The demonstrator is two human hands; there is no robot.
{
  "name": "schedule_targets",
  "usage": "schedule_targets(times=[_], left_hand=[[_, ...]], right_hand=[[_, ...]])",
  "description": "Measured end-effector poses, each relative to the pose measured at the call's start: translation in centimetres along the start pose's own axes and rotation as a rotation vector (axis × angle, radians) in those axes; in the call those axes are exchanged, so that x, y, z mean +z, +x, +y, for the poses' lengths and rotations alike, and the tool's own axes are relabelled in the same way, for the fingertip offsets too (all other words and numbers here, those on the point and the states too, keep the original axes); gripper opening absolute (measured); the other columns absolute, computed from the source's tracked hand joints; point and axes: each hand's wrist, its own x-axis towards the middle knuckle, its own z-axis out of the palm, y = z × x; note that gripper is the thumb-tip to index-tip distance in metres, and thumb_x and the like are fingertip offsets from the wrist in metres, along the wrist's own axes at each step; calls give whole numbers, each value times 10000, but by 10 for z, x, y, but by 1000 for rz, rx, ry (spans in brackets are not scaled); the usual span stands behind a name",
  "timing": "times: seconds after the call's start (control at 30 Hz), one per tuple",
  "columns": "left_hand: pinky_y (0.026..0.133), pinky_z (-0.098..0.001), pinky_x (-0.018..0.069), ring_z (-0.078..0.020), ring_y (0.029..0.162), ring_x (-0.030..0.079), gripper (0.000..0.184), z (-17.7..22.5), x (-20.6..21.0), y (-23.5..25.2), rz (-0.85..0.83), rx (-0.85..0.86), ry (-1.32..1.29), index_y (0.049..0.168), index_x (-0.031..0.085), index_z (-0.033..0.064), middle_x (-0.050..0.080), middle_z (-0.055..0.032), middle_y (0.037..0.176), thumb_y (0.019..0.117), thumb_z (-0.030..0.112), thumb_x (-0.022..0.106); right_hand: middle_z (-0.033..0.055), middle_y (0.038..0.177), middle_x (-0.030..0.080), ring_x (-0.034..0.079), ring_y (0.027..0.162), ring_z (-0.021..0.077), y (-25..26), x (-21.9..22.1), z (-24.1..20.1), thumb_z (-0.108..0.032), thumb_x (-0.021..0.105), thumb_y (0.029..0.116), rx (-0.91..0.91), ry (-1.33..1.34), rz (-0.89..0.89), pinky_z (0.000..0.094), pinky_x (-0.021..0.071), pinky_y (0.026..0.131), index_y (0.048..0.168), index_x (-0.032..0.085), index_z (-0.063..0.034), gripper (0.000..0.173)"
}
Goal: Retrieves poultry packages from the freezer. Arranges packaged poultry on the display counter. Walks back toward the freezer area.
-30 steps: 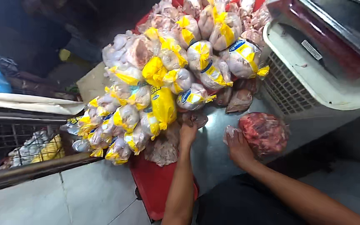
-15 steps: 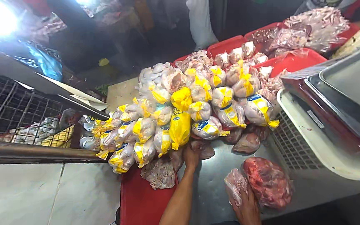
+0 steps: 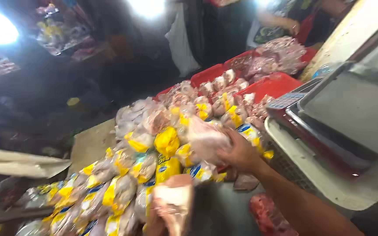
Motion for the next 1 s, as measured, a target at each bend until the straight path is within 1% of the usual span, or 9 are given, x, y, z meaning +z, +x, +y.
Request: schedule_targets(times=[0.1, 0.2, 0.37, 0.5, 0.6, 0.7, 0.8, 0.9, 1.0], left_hand=[[954, -368, 575, -133, 1115, 648, 533, 28, -22, 141, -73, 597, 238, 1467, 414, 33, 631, -51, 1286, 979, 118, 609], [930, -380, 582, -173, 1077, 664, 563, 81, 11, 246, 9, 996, 654, 1362, 526, 1, 648, -120, 1239, 887, 198, 756], [961, -640, 524, -338, 1133, 663, 418, 41, 24, 388, -241, 687, 1419, 1334, 663, 244, 698, -125, 1217, 922, 297, 701], [1070, -818, 261, -407, 1523, 257, 483, -51, -20, 429, -422, 465, 1651, 1353, 582, 564, 403, 87, 1621, 889, 695, 598], [1127, -734, 292, -376, 1546, 227, 354, -60, -23, 419, -404, 517, 1621, 1239, 641, 602, 358, 126, 1645, 911, 686, 538], [1219, -582, 302, -241, 1504, 368, 399, -48, -38, 389, -445, 553, 1458, 1327, 661, 430, 433, 71, 1609, 955, 537, 566], [1109, -506, 484, -177, 1356, 555, 492, -18, -32, 300, -356, 469, 1168, 1465, 564, 268, 559, 9, 1503, 984, 367, 596], [1053, -479, 538, -309, 1242, 634, 489, -4, -30, 155, -439, 375, 570, 1470, 506, 48, 614, -153, 1408, 1015, 218, 562], [1008, -552, 558, -396, 1128, 688, 487, -46, -37, 28, -720, -72, 183, 1403, 612, 117, 689, -204, 1275, 994, 378, 642]], right_hand=[[215, 1377, 588, 564, 1286, 344, 154, 9, -10, -216, 847, 795, -100, -125, -13, 549, 476, 1080, 1396, 578, -19, 688], [267, 1281, 618, 608, 1194, 413, 269, 52, 5, -249, 833, 800, 20, -55, 67, 624, 514, 980, 1357, 566, 2, 667], [326, 1348, 573, 596, 1211, 482, 312, 126, 65, -283, 751, 892, 274, -296, -124, 677, 506, 962, 1365, 556, 40, 605], [242, 1280, 654, 622, 1205, 419, 292, 120, 68, -401, 645, 972, 308, -428, -400, 676, 490, 973, 1265, 658, -13, 487], [218, 1177, 688, 663, 1122, 381, 252, 88, 58, -292, 625, 981, 117, -321, -211, 625, 536, 938, 1227, 679, -36, 360], [100, 1203, 714, 685, 1109, 206, 138, 60, 44, -234, 577, 1015, -41, -86, 38, 429, 563, 988, 1294, 677, -80, 334], [-5, 1018, 745, 714, 907, 72, -13, 56, 78, -198, 604, 1012, -110, 94, 254, 295, 627, 830, 1129, 733, -95, 202], [-37, 911, 740, 718, 765, 71, -162, 70, 137, -196, 600, 997, 252, 117, 142, 303, 648, 699, 1102, 730, -144, 175], [17, 900, 741, 715, 732, 138, -275, 67, 168, -230, 599, 989, 704, 53, -98, 390, 634, 712, 1161, 709, -141, 222]])
